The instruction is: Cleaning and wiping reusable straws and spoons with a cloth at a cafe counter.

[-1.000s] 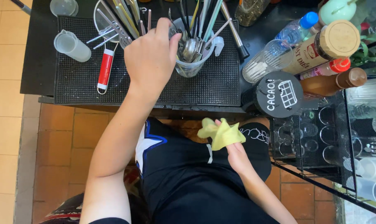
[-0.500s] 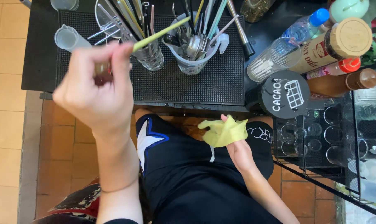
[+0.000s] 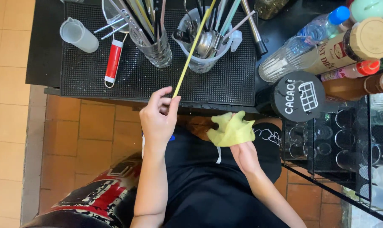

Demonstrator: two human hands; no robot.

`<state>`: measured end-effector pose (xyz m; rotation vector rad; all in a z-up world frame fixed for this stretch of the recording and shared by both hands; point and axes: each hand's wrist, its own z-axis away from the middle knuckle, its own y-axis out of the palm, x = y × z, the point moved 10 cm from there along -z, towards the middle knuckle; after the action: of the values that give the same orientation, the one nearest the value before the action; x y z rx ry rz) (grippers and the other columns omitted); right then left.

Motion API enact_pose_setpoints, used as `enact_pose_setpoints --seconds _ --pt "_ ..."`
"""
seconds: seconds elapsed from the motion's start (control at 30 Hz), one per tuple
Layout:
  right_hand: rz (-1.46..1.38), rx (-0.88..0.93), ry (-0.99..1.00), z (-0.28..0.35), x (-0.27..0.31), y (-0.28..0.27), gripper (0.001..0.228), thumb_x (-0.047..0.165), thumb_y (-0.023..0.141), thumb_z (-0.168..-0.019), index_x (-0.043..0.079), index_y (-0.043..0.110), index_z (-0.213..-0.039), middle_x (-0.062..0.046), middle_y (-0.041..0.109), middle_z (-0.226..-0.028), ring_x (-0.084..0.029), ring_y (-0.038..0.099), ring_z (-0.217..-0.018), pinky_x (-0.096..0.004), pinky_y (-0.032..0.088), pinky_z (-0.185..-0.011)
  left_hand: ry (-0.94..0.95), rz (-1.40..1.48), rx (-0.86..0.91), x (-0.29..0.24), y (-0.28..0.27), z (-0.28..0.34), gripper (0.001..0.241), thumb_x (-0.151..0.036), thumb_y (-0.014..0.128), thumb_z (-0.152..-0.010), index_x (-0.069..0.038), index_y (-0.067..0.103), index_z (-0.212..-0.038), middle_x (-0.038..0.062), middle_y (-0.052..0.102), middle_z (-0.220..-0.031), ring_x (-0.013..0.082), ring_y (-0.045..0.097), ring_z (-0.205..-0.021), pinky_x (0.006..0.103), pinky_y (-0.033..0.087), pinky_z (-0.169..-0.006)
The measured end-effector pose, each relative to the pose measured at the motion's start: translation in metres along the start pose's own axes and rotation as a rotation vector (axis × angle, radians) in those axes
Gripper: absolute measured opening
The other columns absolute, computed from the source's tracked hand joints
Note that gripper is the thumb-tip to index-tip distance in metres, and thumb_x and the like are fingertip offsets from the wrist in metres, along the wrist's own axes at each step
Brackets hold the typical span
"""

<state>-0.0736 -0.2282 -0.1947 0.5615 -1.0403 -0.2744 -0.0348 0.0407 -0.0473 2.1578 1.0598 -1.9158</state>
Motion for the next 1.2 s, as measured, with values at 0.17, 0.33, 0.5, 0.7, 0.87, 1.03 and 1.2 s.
enact_pose_setpoints --seconds 0.17,0.33,0.5,0.7,0.87,1.03,1.2 --pt "-0.137 -0.013 0.033 -0.002 -0.011 -0.005 0.055 0.024 0.044 -0.106 0.006 0.031 -0.157 -0.013 0.044 -0.156 -0.029 0.046 -0.143 -0.047 0.038 -0.117 -0.157 0.215 0.139 0.038 0.029 0.021 0.023 -0.012 0.069 -0.100 0.001 0.072 -0.119 0.005 0.074 -0.081 0.0045 0.065 -0.063 0.0196 0.051 -0.056" --pt "-0.135 0.003 0.051 -0.004 -0.017 -0.001 0.053 0.022 0.047 -0.105 0.003 0.036 -0.154 -0.014 0.047 -0.154 -0.031 0.050 -0.140 -0.048 0.039 -0.116 -0.230 0.456 0.171 0.034 0.054 0.032 0.020 -0.011 0.064 -0.104 0.004 0.070 -0.117 0.008 0.076 -0.089 0.0068 0.068 -0.071 0.0203 0.054 -0.061" --pt "-0.188 -0.053 0.093 -0.006 -0.020 -0.006 0.050 0.024 0.047 -0.107 0.002 0.041 -0.151 -0.013 0.051 -0.149 -0.025 0.053 -0.135 -0.045 0.041 -0.114 -0.214 0.313 0.164 0.025 0.055 0.028 0.021 -0.013 0.064 -0.102 0.001 0.070 -0.117 0.005 0.076 -0.081 0.0043 0.068 -0.068 0.0196 0.053 -0.056" --pt "-0.233 -0.006 0.300 -0.006 -0.020 0.018 0.059 0.051 0.032 -0.106 0.014 0.044 -0.150 -0.006 0.054 -0.148 -0.022 0.052 -0.132 -0.041 0.043 -0.107 -0.247 0.350 0.157 0.041 0.060 0.034 0.019 -0.014 0.064 -0.103 0.000 0.071 -0.113 0.005 0.074 -0.076 0.0041 0.066 -0.064 0.0191 0.047 -0.051" --pt "-0.299 0.128 0.301 -0.011 -0.009 0.038 0.065 0.059 0.027 -0.105 0.015 0.043 -0.150 -0.007 0.052 -0.149 -0.025 0.050 -0.136 -0.044 0.042 -0.108 -0.226 0.487 0.177 0.046 0.071 0.046 0.019 -0.014 0.062 -0.105 0.001 0.068 -0.115 0.004 0.073 -0.078 0.0038 0.065 -0.067 0.0185 0.048 -0.056" --pt "-0.251 0.210 0.206 -0.022 0.018 0.061 0.068 0.060 0.027 -0.104 0.014 0.042 -0.152 -0.006 0.051 -0.152 -0.023 0.048 -0.140 -0.043 0.039 -0.114 -0.285 0.546 0.206 0.046 0.080 0.057 0.021 -0.015 0.060 -0.105 0.003 0.067 -0.115 0.004 0.071 -0.077 0.0031 0.061 -0.064 0.0182 0.047 -0.054" --pt "-0.057 0.238 0.025 -0.042 0.036 0.068 0.065 0.055 0.034 -0.109 0.011 0.040 -0.156 -0.007 0.050 -0.154 -0.020 0.049 -0.135 -0.035 0.040 -0.108 -0.308 0.640 0.313 0.031 0.087 0.066 0.019 -0.015 0.059 -0.106 0.000 0.066 -0.114 0.002 0.071 -0.077 0.0021 0.061 -0.064 0.0176 0.045 -0.054"
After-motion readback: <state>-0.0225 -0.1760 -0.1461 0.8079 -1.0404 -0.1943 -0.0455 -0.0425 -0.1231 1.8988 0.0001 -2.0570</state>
